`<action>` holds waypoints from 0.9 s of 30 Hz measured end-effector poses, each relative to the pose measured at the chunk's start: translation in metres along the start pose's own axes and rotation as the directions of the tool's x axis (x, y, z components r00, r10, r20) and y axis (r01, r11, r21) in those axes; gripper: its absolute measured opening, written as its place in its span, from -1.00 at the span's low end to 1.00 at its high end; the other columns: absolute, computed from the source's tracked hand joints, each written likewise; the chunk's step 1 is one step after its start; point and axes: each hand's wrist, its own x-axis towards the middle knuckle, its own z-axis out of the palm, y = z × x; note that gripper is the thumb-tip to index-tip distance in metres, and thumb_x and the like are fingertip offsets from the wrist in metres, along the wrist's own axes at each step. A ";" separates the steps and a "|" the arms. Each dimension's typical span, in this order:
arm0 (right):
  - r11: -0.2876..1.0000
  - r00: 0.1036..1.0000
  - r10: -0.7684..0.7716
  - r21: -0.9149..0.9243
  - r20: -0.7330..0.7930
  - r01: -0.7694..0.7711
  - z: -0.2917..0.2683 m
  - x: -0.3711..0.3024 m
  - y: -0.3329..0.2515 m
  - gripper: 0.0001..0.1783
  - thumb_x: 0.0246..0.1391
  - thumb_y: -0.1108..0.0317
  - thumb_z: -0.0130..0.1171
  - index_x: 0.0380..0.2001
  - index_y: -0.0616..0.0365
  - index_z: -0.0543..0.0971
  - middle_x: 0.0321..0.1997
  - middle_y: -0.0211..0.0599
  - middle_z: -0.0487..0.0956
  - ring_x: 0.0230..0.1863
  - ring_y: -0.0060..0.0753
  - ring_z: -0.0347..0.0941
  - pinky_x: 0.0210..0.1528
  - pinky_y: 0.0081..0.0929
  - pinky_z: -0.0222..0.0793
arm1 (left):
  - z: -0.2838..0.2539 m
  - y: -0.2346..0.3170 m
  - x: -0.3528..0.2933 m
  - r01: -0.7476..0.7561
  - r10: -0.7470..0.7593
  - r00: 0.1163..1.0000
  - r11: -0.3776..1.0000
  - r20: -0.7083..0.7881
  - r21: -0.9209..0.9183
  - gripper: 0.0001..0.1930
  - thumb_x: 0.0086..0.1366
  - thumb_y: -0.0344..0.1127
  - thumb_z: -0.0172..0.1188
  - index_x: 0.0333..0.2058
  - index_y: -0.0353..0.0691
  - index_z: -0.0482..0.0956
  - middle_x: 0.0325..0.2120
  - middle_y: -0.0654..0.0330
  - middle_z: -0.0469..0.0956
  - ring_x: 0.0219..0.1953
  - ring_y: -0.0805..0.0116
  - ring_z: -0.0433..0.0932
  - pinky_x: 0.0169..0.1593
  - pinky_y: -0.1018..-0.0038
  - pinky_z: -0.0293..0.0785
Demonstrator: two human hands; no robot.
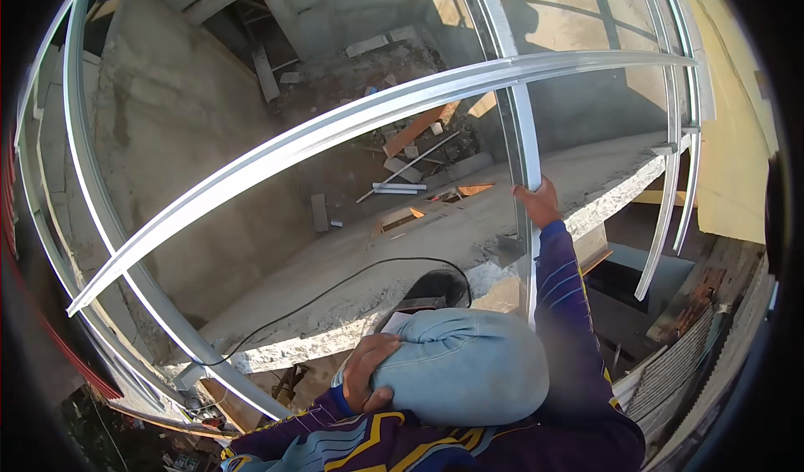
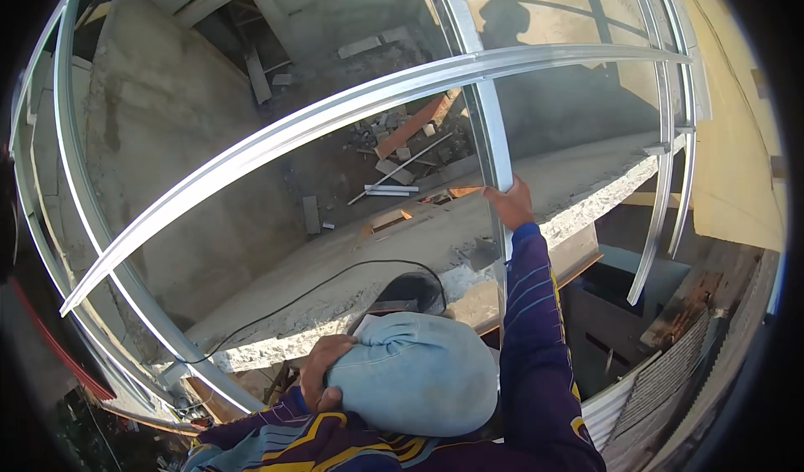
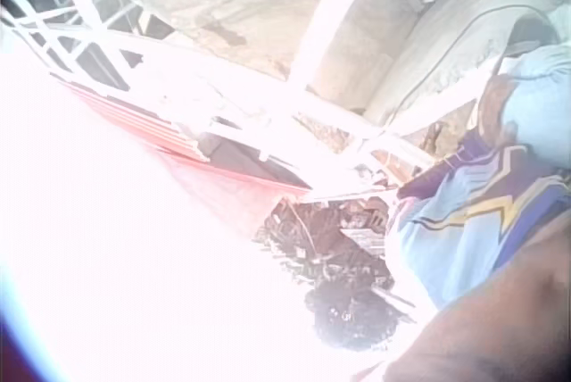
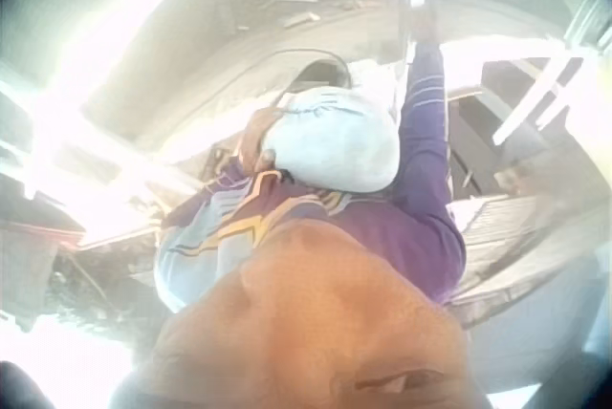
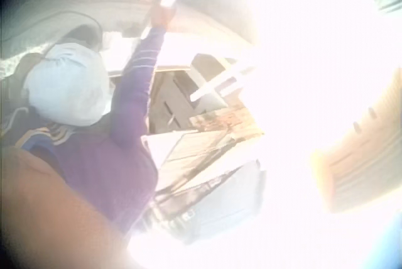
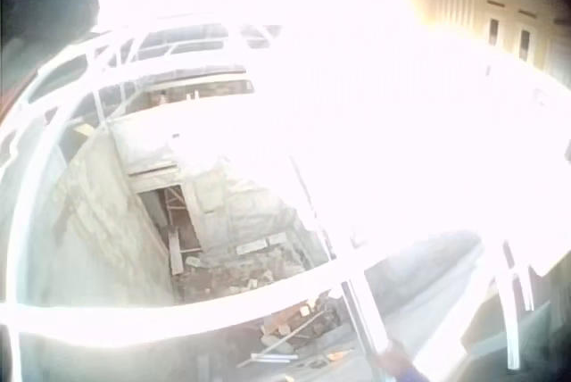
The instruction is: Installing metal framing for a roof using a power drill.
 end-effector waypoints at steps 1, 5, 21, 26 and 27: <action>1.000 1.000 0.003 0.003 -0.011 -0.003 0.006 0.008 -0.006 -0.49 -0.12 0.21 0.41 -0.10 0.28 0.60 -0.27 -0.12 0.67 -0.21 -0.21 0.60 -0.08 -0.31 0.46 | -0.004 -0.003 0.003 -0.015 0.015 1.000 1.000 0.011 0.011 -0.37 0.38 0.03 0.03 0.13 -0.51 0.38 0.01 -0.28 0.46 0.05 -0.15 0.49 0.13 0.09 0.39; 0.978 0.985 0.171 0.119 0.019 -0.172 -0.041 -0.015 -0.024 -0.40 -0.17 0.19 0.44 -0.04 0.28 0.59 -0.19 -0.03 0.67 -0.12 -0.13 0.62 0.00 -0.27 0.44 | 0.002 0.025 0.041 0.057 -0.066 0.988 0.996 0.136 0.074 -0.43 0.39 -0.03 0.04 0.10 -0.49 0.38 -0.03 -0.24 0.45 0.02 -0.14 0.47 0.13 0.07 0.36; 0.986 0.923 0.166 0.093 -0.347 -0.142 -0.043 -0.159 0.053 -0.38 0.35 -0.17 -0.12 0.16 0.12 0.42 0.13 0.04 0.46 0.19 0.12 0.37 0.28 -0.04 0.25 | 0.095 0.129 0.226 0.462 0.697 0.084 0.606 0.712 -0.648 -0.86 0.40 -0.34 0.18 -0.25 -0.30 0.54 -0.46 -0.07 0.53 -0.61 0.15 0.46 -0.56 0.27 0.30; 0.913 0.802 0.370 0.022 -0.469 -0.408 0.029 -0.209 0.137 -0.44 0.29 -0.21 -0.07 0.04 -0.02 0.55 0.05 0.01 0.52 0.11 0.10 0.44 0.15 -0.03 0.35 | 0.115 0.116 0.207 0.919 0.255 0.394 -0.092 0.883 -0.384 -0.80 0.28 -0.62 0.19 -0.14 -0.52 0.44 -0.32 -0.22 0.53 -0.35 0.02 0.58 -0.16 -0.10 0.50; 0.918 0.809 0.349 -0.001 -0.472 -0.397 0.034 -0.205 0.136 -0.47 0.30 -0.17 -0.08 0.02 -0.02 0.55 0.02 -0.07 0.55 0.10 0.08 0.46 0.12 -0.02 0.36 | 0.124 0.125 0.208 0.906 0.243 0.424 -0.132 0.873 -0.403 -0.81 0.27 -0.63 0.18 -0.15 -0.54 0.44 -0.34 -0.20 0.53 -0.33 0.04 0.59 -0.15 -0.04 0.50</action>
